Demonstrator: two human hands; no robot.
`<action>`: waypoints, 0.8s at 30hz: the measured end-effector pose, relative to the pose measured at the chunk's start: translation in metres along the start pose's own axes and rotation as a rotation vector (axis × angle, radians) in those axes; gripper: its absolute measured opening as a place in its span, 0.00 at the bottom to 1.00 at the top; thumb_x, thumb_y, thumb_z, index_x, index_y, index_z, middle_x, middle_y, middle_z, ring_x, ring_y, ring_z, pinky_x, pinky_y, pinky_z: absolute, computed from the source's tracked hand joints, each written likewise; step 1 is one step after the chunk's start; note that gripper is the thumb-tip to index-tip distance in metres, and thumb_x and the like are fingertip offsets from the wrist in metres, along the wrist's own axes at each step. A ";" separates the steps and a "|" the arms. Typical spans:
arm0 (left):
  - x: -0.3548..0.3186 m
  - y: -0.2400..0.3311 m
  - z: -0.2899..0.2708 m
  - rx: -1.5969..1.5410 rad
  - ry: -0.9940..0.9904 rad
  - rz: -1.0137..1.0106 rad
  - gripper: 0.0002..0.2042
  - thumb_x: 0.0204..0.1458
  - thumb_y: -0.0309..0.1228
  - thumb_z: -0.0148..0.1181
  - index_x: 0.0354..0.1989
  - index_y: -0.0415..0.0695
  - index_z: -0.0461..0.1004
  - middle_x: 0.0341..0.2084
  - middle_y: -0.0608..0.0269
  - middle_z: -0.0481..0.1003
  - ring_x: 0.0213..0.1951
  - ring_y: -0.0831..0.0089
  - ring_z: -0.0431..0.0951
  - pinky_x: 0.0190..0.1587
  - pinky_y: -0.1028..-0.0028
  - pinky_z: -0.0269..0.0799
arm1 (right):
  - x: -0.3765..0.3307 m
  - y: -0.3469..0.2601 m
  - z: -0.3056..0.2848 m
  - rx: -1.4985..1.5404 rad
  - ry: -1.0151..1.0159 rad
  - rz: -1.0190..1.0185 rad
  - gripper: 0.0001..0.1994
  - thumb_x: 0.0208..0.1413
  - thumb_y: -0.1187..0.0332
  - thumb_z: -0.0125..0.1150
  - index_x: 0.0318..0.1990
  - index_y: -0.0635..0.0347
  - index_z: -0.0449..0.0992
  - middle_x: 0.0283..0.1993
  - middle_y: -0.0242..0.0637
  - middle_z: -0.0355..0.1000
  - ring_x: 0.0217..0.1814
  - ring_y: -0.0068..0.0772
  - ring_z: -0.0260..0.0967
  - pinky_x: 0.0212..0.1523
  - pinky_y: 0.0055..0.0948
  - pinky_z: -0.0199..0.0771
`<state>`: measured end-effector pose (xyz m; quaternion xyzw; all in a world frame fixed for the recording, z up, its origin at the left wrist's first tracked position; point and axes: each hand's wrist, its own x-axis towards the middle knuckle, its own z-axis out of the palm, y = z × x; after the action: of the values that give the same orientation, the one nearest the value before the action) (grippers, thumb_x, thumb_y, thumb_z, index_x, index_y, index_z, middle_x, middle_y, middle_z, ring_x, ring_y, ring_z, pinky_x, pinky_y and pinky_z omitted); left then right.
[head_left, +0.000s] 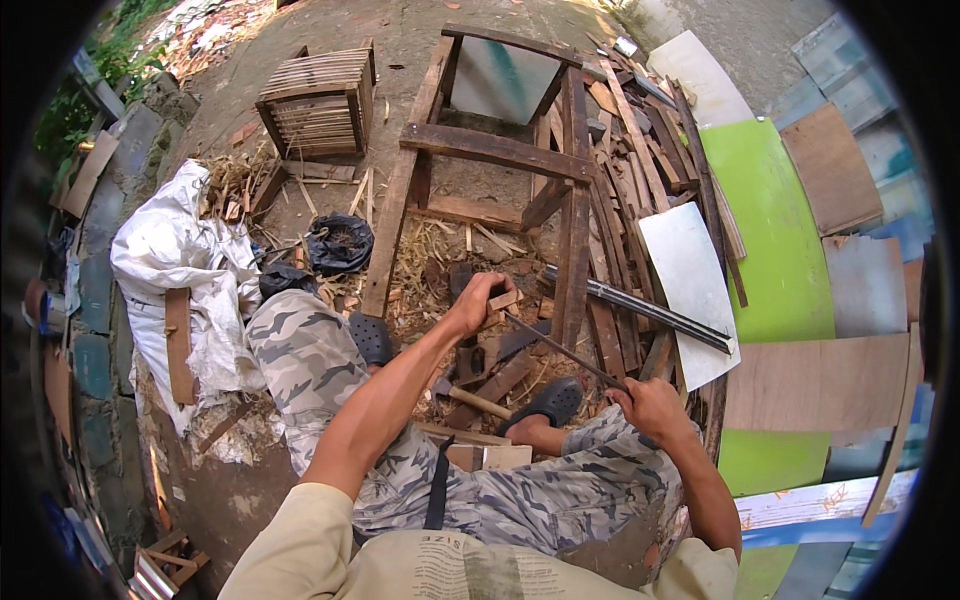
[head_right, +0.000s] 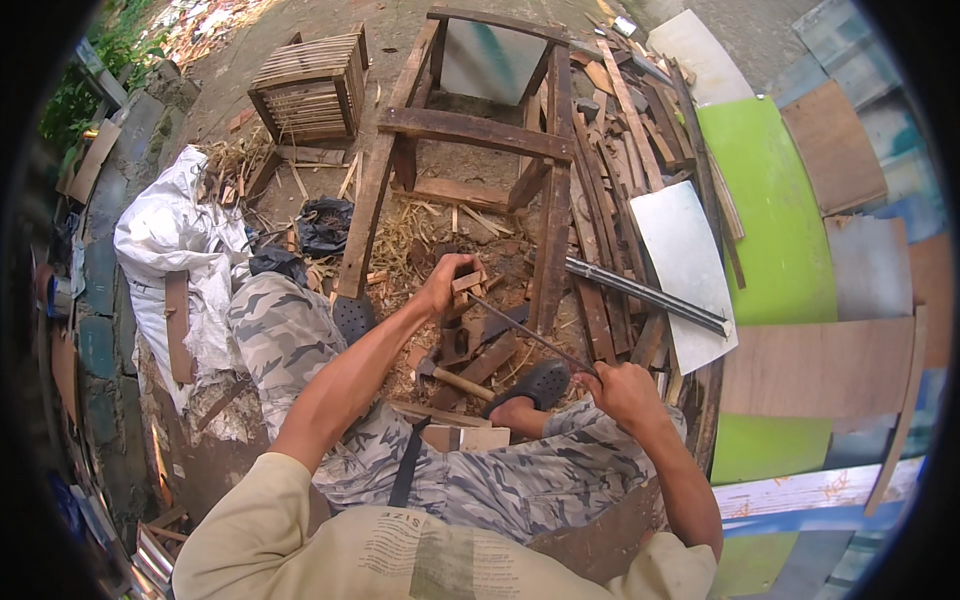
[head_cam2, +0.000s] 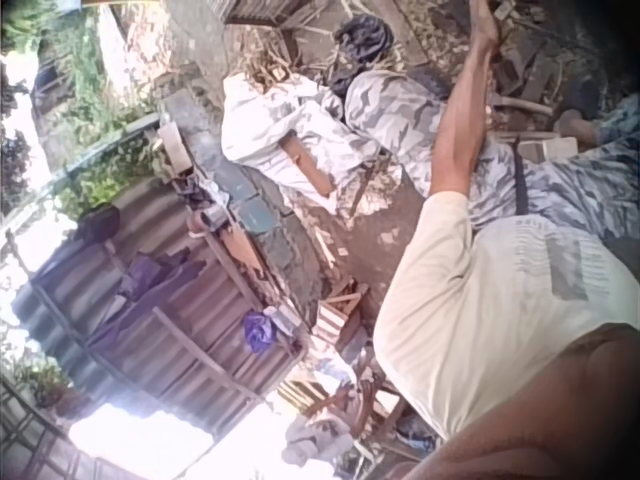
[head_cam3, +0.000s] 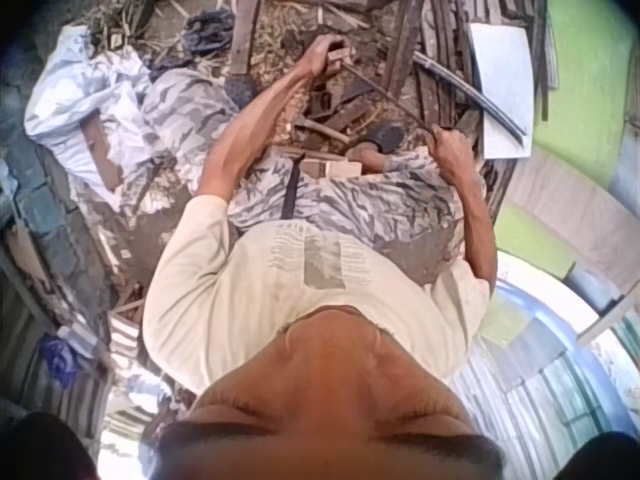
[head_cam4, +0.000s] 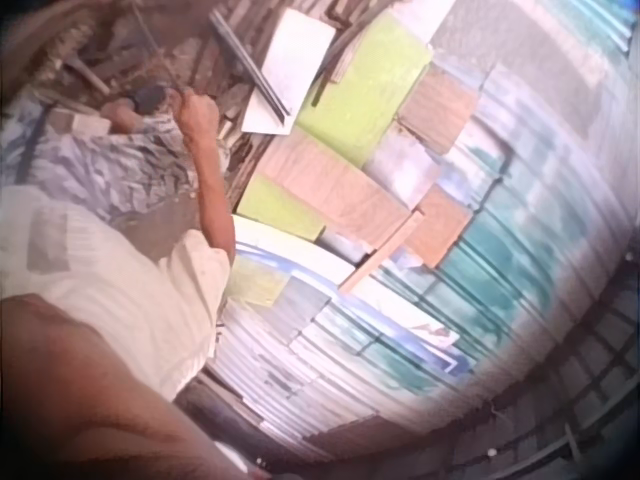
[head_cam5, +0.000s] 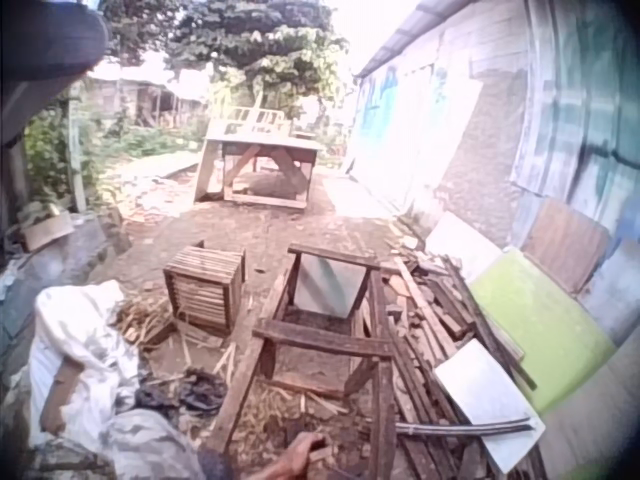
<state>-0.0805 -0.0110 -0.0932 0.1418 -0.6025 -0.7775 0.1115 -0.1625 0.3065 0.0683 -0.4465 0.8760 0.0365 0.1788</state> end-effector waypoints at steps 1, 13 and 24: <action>0.003 -0.010 -0.012 -0.048 -0.019 -0.027 0.24 0.61 0.45 0.39 0.27 0.36 0.71 0.25 0.57 0.74 0.32 0.68 0.70 0.42 0.64 0.65 | 0.008 -0.002 -0.005 -0.017 0.008 -0.031 0.22 0.63 0.49 0.57 0.30 0.62 0.77 0.20 0.53 0.72 0.26 0.60 0.74 0.29 0.52 0.74; 0.013 -0.012 -0.011 -0.217 0.042 -0.102 0.26 0.64 0.50 0.36 0.32 0.41 0.73 0.23 0.64 0.72 0.28 0.72 0.71 0.36 0.68 0.67 | 0.018 0.007 -0.016 -0.024 0.116 -0.232 0.20 0.59 0.51 0.63 0.26 0.60 0.74 0.20 0.45 0.73 0.25 0.53 0.75 0.25 0.48 0.72; 0.017 -0.035 -0.029 -0.311 0.367 -0.046 0.27 0.65 0.56 0.40 0.36 0.42 0.73 0.27 0.66 0.74 0.31 0.74 0.72 0.38 0.72 0.67 | 0.071 -0.119 0.060 1.246 0.379 0.296 0.20 0.59 0.58 0.69 0.45 0.70 0.77 0.18 0.25 0.66 0.13 0.16 0.61 0.14 0.21 0.60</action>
<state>-0.0862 -0.0342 -0.1351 0.2754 -0.4419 -0.8244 0.2217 -0.0892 0.1946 -0.0008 -0.1331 0.8016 -0.5314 0.2395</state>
